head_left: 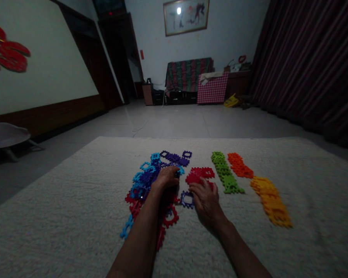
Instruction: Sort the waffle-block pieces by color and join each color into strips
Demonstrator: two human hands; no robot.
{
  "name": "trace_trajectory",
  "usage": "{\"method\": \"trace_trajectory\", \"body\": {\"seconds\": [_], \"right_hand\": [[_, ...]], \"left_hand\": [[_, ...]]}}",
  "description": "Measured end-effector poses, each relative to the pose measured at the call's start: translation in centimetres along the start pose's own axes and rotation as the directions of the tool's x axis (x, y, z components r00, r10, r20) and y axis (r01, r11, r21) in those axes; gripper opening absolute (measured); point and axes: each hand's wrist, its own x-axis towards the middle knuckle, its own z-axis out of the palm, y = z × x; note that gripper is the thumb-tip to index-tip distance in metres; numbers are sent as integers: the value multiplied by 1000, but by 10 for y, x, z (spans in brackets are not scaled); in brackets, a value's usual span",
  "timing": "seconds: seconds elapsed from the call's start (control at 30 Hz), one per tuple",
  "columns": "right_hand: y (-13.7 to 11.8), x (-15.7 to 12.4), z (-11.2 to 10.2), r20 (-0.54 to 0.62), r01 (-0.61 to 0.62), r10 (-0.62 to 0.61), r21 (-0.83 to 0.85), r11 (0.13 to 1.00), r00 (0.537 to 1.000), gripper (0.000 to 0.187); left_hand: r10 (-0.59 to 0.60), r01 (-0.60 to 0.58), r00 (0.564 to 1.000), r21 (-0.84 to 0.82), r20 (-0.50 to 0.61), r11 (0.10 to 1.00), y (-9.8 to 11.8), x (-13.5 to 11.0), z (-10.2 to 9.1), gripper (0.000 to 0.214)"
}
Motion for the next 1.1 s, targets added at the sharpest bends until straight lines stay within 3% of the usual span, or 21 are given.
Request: {"method": "trace_trajectory", "body": {"seconds": [0.33,0.43,0.57,0.67,0.7,0.8,0.87,0.93,1.1], "right_hand": [[0,3,1,-99,-83,79,-37,996,992,27],[-6,1,-5,-71,-10,10,4,1000,997,25],[-17,-7,-8,17,88,-88,0,996,996,27],[-23,-11,-5,48,121,-119,-39,992,992,22],[-25,-12,-4,48,123,-121,-48,991,992,22],[-28,-11,0,33,112,-111,-51,992,993,31],[-29,-12,1,30,101,-100,-35,994,995,41],[-31,-14,2,30,90,-90,-9,996,995,48],[-46,-23,7,27,78,-78,25,997,997,43]], "left_hand": [[44,-34,997,142,-63,989,12,-12,-3,33],[27,-23,992,33,-124,999,6,-19,-7,36],[-137,69,954,-250,-267,966,-4,-19,-13,38],[-303,58,893,-583,-333,811,-3,-7,-17,33],[-370,36,871,-709,-322,704,-1,-1,-18,32],[-549,-28,818,-965,-173,262,7,13,-20,36],[-602,-42,793,-994,-92,97,11,17,-22,41],[-603,-27,794,-996,-76,90,10,15,-22,42],[-540,20,835,-974,-107,224,-4,-9,-25,34]]}}
